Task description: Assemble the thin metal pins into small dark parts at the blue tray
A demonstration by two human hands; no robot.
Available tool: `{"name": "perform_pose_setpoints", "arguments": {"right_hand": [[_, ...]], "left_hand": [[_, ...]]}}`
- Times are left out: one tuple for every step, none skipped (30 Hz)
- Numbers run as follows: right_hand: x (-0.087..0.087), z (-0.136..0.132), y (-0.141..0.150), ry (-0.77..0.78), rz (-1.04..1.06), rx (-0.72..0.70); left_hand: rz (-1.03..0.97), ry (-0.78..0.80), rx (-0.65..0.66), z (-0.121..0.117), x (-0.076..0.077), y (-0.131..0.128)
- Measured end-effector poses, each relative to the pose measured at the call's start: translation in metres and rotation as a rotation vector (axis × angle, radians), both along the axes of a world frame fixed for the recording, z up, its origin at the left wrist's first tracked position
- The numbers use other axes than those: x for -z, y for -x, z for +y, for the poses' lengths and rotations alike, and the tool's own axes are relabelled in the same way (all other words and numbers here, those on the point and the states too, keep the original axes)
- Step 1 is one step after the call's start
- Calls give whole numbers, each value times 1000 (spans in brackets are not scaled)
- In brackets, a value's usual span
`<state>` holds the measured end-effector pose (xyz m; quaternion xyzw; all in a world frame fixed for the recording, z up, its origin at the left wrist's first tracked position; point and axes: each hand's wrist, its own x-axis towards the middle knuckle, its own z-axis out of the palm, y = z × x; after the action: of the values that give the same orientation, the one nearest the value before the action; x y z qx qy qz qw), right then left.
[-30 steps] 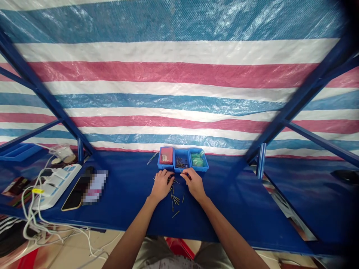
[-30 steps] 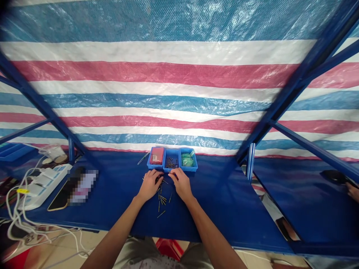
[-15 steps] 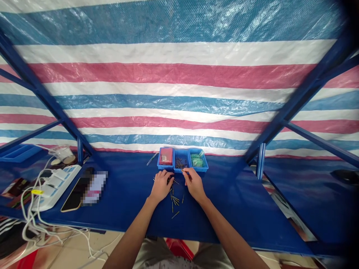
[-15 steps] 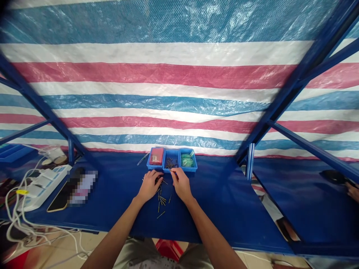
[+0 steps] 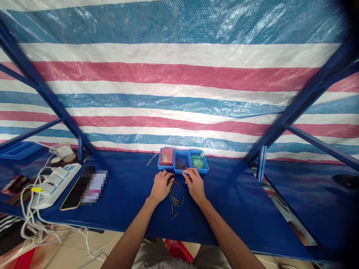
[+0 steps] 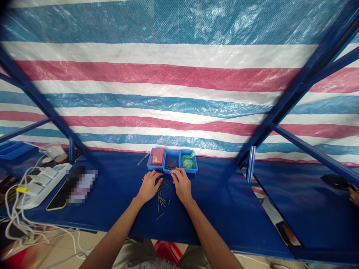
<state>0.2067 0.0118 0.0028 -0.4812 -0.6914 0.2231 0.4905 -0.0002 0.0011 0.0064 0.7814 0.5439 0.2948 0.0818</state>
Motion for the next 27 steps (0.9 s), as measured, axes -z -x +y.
{"name": "perform_pose_setpoints", "arguments": {"right_hand": [[0,0,0,16,12,-10],[0,0,0,27,22,-18],[0,0,0,35,28,-25],[-1,0,0,42,33,-29],[-2,0,1,48,39,-33],[-3,0,1,49,44,-33],[-4,-1,1,46,45,-33],[-5,-1,2,35,41,-30],[-5,-2,2,20,32,-27],[-6,-2,2,5,20,-22],[-6,-2,1,-7,8,-14],[-5,-2,1,-13,1,-3],[-4,-1,0,-11,0,14],[-3,-1,0,-7,4,35],[-2,0,-1,0,11,61],[-1,0,-2,8,17,84],[-1,1,-2,11,14,104],[0,1,-2,8,7,118],[0,1,-2,1,-1,123],[0,1,-2,-6,-4,117],[-1,0,-2,-12,-3,103],[-1,0,-2,-15,4,84],[-1,-1,-2,-15,12,64],[-1,-1,-2,-12,23,48],[-1,-1,-2,-7,32,38],[-1,-1,-2,-2,40,34],[-1,-1,-2,6,47,33]], "left_hand": [[-1,-1,-1,0,0,0],[-3,-2,-3,0,0,0],[-4,-2,-3,0,0,0],[-4,-2,-3,-1,0,0],[-4,-2,-3,-1,0,0],[-4,-2,-2,-1,0,0],[-2,-1,0,-1,0,0],[0,0,1,-1,0,0],[2,1,1,0,0,0],[4,1,-1,0,0,0],[4,1,-2,0,0,0],[4,0,-3,0,0,0],[3,-1,-4,0,1,0],[2,-3,-4,0,1,0],[2,-5,-5,0,2,0],[3,-7,-6,0,3,-1],[4,-9,-7,0,3,-1],[5,-9,-9,0,4,-1],[6,-10,-11,0,4,-1],[7,-10,-11,0,4,-1],[6,-9,-11,0,5,-1],[6,-9,-11,0,4,-1],[6,-10,-10,0,4,-1],[6,-11,-10,0,4,-1],[6,-11,-11,0,4,-1],[7,-11,-11,0,4,-1],[8,-11,-11,1,4,-1]]}}
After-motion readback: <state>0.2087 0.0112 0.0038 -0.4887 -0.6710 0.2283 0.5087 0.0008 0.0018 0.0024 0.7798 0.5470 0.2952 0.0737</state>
